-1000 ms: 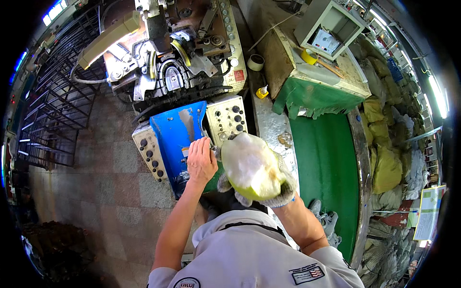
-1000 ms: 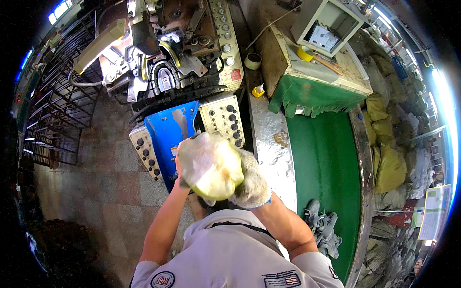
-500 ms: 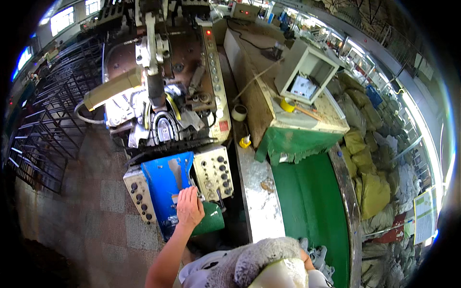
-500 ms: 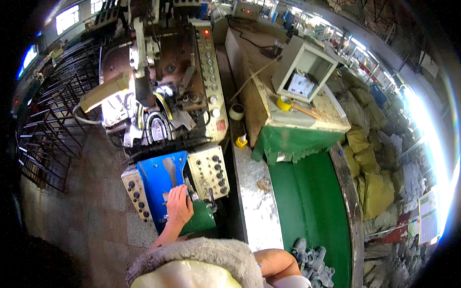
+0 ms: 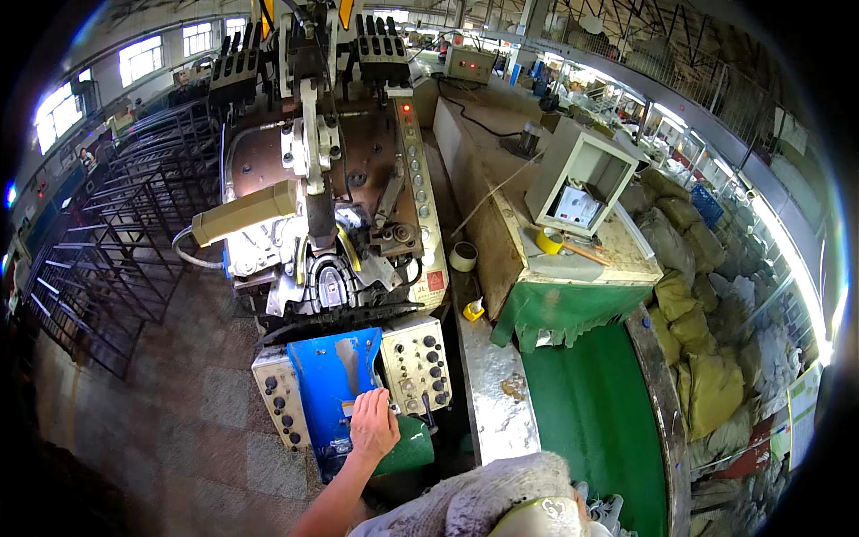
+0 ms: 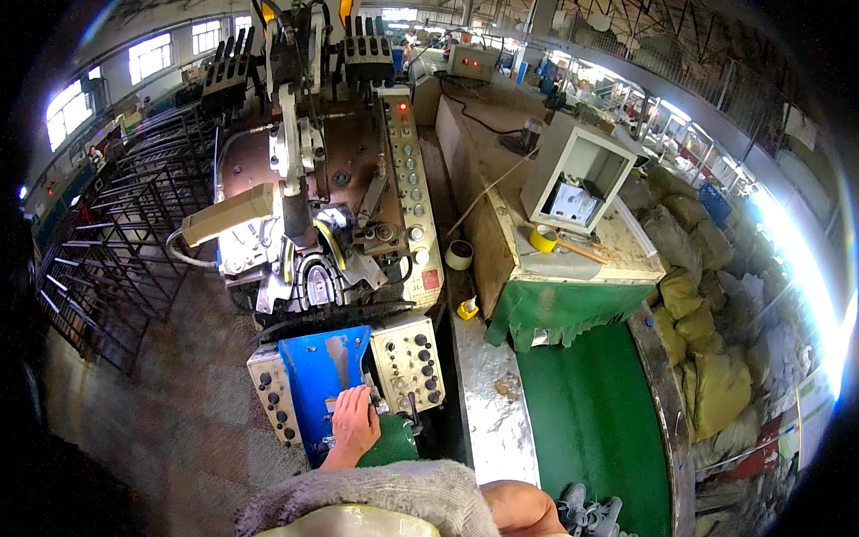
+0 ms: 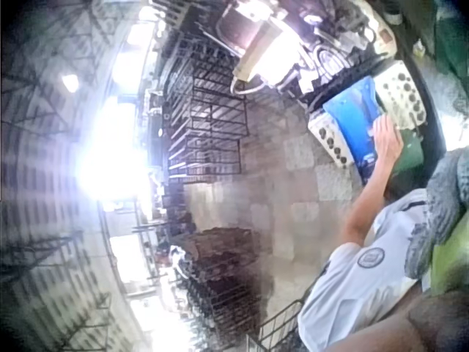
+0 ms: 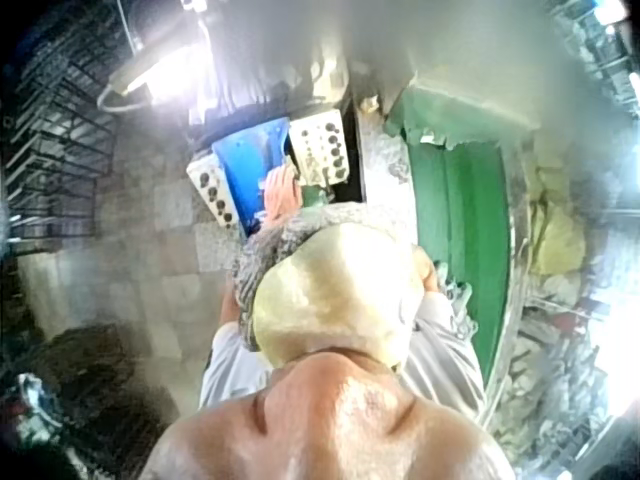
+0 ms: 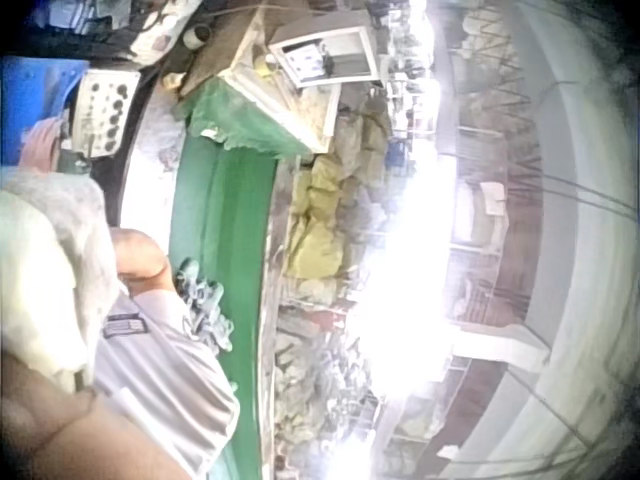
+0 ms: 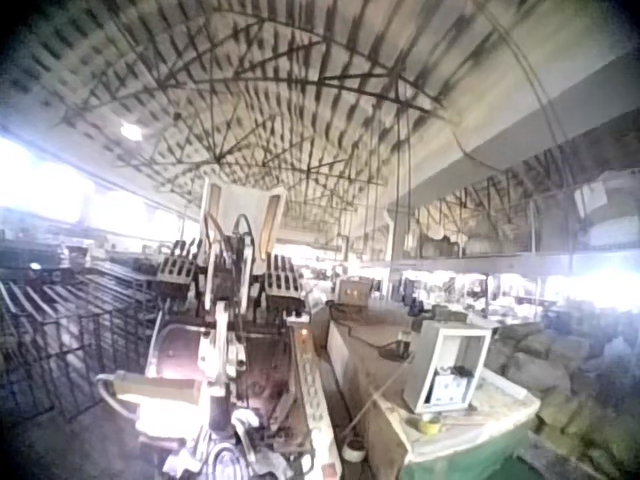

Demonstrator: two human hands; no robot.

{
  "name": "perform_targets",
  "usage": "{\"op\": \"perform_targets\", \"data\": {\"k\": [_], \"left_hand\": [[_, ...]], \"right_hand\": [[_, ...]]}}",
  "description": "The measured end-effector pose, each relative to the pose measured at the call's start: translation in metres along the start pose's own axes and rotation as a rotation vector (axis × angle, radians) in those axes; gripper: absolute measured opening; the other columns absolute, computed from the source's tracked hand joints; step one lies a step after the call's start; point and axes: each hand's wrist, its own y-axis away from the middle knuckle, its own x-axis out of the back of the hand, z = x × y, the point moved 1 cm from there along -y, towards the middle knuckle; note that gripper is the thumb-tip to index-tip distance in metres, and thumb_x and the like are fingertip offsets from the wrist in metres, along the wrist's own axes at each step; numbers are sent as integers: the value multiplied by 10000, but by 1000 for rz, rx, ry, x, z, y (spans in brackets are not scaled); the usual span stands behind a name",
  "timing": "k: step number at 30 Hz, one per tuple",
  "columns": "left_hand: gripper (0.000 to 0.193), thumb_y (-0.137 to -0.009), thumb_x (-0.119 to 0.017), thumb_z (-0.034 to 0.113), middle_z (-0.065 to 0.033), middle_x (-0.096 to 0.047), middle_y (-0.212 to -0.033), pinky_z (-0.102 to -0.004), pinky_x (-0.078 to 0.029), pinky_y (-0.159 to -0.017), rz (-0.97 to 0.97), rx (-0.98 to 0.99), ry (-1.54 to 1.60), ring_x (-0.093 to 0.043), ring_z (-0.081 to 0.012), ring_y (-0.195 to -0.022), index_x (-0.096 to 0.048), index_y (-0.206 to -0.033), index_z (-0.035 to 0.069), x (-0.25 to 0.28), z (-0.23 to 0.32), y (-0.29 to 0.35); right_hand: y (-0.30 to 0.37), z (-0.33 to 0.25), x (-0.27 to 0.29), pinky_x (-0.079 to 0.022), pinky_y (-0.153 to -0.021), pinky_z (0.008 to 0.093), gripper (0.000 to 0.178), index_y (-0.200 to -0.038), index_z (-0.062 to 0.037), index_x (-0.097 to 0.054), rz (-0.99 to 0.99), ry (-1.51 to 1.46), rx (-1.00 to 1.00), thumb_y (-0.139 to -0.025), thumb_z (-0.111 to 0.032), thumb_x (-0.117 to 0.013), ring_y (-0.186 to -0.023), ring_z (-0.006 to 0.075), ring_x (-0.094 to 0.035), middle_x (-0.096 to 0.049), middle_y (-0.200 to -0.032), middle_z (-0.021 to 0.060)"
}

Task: The person takes a shoe upper from a conveyor belt, places it into a lasting machine, operates the machine with a control panel, and then takes an apple from a nearby surface.

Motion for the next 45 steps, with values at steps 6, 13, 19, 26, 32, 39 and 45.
{"op": "perform_targets", "data": {"k": [6, 13, 19, 26, 32, 39, 45], "left_hand": [[398, -848, -609, 43, -251, -627, -1216, -516, -459, -1031, 4, -7, -20, -594, -428, -1148, -581, -1228, -75, -1, 1, 3], [402, -854, -591, 29, -248, -623, -1213, -513, -458, -1036, 53, -53, -28, -595, -416, -1157, -576, -1240, -83, -18, -11, 5], [395, -865, -597, 31, -252, -625, -1240, -515, -462, -1037, -108, 6, 4, -600, -421, -1159, -577, -1240, -90, -4, -2, 2], [402, -857, -615, 22, -250, -634, -1253, -524, -456, -1067, -50, -3, -86, -603, -426, -1176, -589, -1244, -82, -10, 6, 0], [464, -829, -661, 30, -244, -628, -1239, -523, -471, -1013, -85, 68, 6, -594, -440, -1143, -573, -1277, -52, -5, 4, -9], [513, -842, -688, 102, -273, -582, -1255, -526, -447, -1035, -154, 77, 122, -553, -446, -1186, -520, -1304, -46, 7, -15, 5], [518, -894, -652, 170, -266, -531, -1358, -508, -385, -1149, -163, 141, 75, -498, -426, -1305, -494, -1324, -72, 2, 0, 10]], "right_hand": [[-22, 10, -13, -547, -1016, 394, 904, -1447, -9, -488, -34, 29, -21, -707, -285, -928, -1213, 257, -632, -616, -1365, 122], [-73, 35, -43, -539, -1033, 399, 938, -1455, -11, -477, -120, 9, -60, -691, -296, -941, -1231, 263, -624, -610, -1376, 120], [-117, 41, -50, -541, -1042, 410, 974, -1470, -7, -451, -200, -272, -196, -695, -326, -947, -1250, 278, -618, -604, -1385, 118], [-134, 46, -13, -584, -946, 453, 902, -1470, 4, -448, -201, -325, -169, -794, -418, -872, -1235, 352, -630, -593, -1396, 170], [-140, 38, 1, -584, -896, 470, 1016, -1542, -128, -390, -193, -102, -134, -764, -623, -817, -1237, 372, -605, -541, -1463, 143], [-115, 36, 22, -606, -825, 483, 885, -1536, -196, -406, -174, -217, -165, -826, -546, -800, -1181, 380, -623, -550, -1426, 146], [-100, 21, 29, -577, -823, 438, 916, -1454, -70, -463, -125, 115, -82, -761, -545, -828, -1145, 338, -616, -600, -1344, 162]]}}
